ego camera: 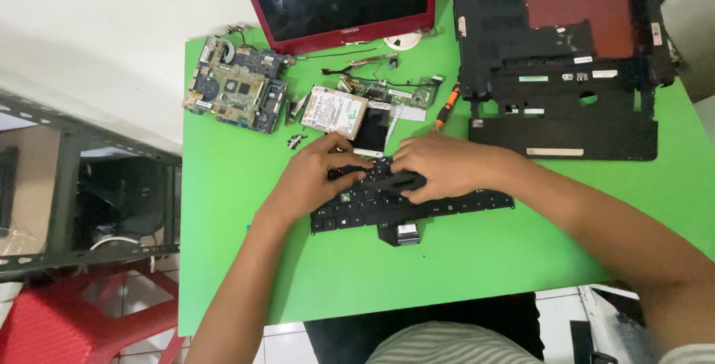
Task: Disassembling various components of a laptop, including the keyboard, hard drive, and internal frame.
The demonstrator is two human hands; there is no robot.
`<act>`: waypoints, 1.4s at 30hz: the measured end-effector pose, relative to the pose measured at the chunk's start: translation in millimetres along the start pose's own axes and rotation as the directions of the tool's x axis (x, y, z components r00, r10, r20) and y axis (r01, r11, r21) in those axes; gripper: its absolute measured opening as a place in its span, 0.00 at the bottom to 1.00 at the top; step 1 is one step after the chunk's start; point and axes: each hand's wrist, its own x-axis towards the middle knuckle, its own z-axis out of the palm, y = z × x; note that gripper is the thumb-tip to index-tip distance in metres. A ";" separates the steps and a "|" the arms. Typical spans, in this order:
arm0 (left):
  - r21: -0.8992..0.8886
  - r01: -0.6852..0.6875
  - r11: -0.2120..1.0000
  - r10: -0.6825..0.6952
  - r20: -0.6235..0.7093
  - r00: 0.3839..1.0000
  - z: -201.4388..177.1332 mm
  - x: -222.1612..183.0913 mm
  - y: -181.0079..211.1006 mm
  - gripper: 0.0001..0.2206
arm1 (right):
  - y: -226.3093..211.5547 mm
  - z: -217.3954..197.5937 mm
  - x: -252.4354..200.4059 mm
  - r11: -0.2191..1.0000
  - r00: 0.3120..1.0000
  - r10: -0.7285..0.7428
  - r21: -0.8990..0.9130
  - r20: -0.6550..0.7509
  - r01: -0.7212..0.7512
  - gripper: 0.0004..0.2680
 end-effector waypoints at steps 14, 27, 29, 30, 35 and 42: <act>-0.021 -0.023 1.000 0.023 0.002 1.000 0.0 2.8 -1.3 0.07 | 13.1 7.5 6.5 0.980 0.989 -0.086 -0.187 -0.123 0.062 0.08; 0.022 -0.019 1.000 0.019 0.006 1.000 0.7 3.3 1.1 0.06 | 17.6 3.0 4.1 0.965 0.989 -0.080 -0.257 -0.128 0.045 0.09; 0.017 -0.018 1.000 0.018 0.003 1.000 0.9 2.4 1.7 0.06 | 8.8 2.3 3.5 0.973 0.996 -0.061 -0.228 -0.070 0.044 0.09; 0.015 -0.021 1.000 0.021 -0.002 1.000 0.6 2.8 2.0 0.06 | 4.7 0.9 3.1 0.978 0.999 -0.044 -0.203 -0.014 0.040 0.10; 0.002 -0.017 1.000 0.017 0.001 1.000 1.1 2.6 0.8 0.05 | 5.4 -7.3 -4.2 0.993 1.000 -0.015 -0.114 0.026 0.017 0.11; 0.029 -0.020 0.999 0.020 -0.006 1.000 1.8 3.8 -0.6 0.06 | 12.3 -15.5 -5.3 0.983 0.997 0.054 -0.177 0.052 -0.044 0.12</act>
